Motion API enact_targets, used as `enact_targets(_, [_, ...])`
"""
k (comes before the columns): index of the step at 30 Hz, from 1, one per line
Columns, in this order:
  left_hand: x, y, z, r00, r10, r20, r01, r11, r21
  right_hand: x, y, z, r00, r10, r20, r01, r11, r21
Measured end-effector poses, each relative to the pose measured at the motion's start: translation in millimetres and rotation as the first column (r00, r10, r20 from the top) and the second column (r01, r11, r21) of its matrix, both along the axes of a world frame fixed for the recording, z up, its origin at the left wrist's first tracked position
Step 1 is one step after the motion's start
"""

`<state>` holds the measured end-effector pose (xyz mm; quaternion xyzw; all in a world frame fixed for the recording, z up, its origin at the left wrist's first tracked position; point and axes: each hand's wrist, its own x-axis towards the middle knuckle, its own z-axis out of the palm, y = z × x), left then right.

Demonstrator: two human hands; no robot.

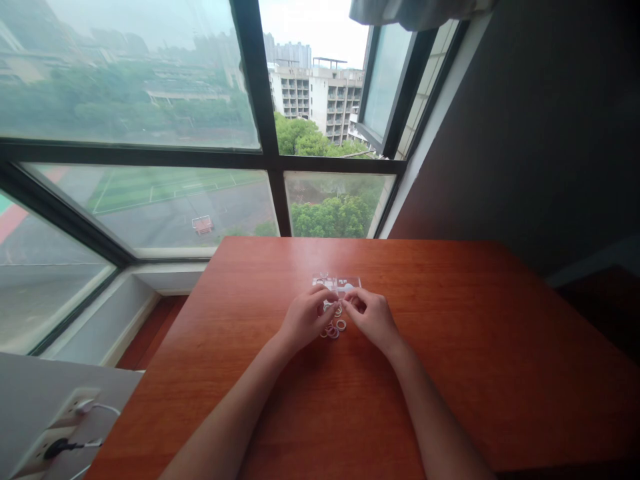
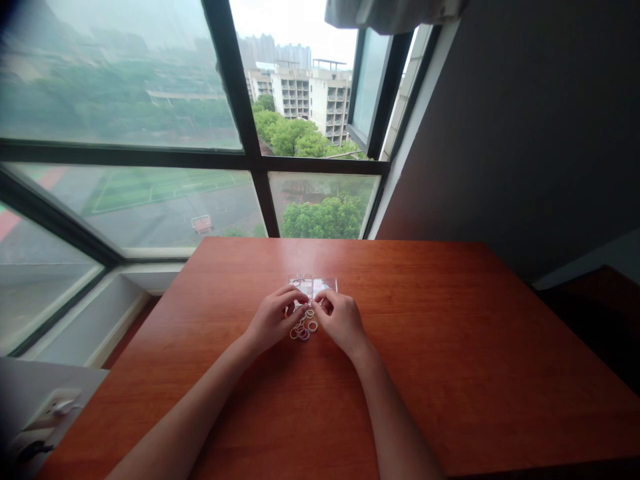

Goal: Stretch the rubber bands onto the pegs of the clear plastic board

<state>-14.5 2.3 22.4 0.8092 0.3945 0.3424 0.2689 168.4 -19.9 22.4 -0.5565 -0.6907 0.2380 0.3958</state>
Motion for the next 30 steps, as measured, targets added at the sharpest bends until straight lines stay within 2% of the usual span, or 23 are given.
enact_targets(3, [2, -1, 0.0, 1.000, -0.012, -0.025, 0.012, 1.000, 0.005, -1, 0, -1, 1.000, 0.009, 0.001, -0.009, 1.000, 0.002])
enact_targets(6, [1, 0, -0.3, 0.999, 0.037, -0.038, -0.037, 0.999, 0.015, 0, 0, -2, 1.000, 0.009, 0.021, -0.008, 1.000, -0.004])
enact_targets(9, [-4, 6, -1.2, 0.990, 0.136, -0.025, -0.135, 0.990, 0.048, 1, 1, -4, 0.999, -0.002, 0.047, 0.002, 1.000, -0.009])
enact_targets(16, [-22, 29, -13.0, 0.935, 0.355, -0.011, -0.352, 0.931, 0.098, 2, 2, -6, 0.995, 0.022, 0.098, -0.017, 0.998, -0.054])
enact_targets(21, [-22, 37, -22.8, 0.932, 0.362, -0.002, -0.361, 0.930, 0.067, 3, 0, -5, 0.988, 0.061, 0.144, -0.047, 0.994, -0.102])
enact_targets(30, [-25, 41, -27.4, 0.933, 0.361, 0.000, -0.361, 0.933, 0.007, 10, 2, -8, 0.972, 0.119, 0.203, -0.087, 0.983, -0.161])
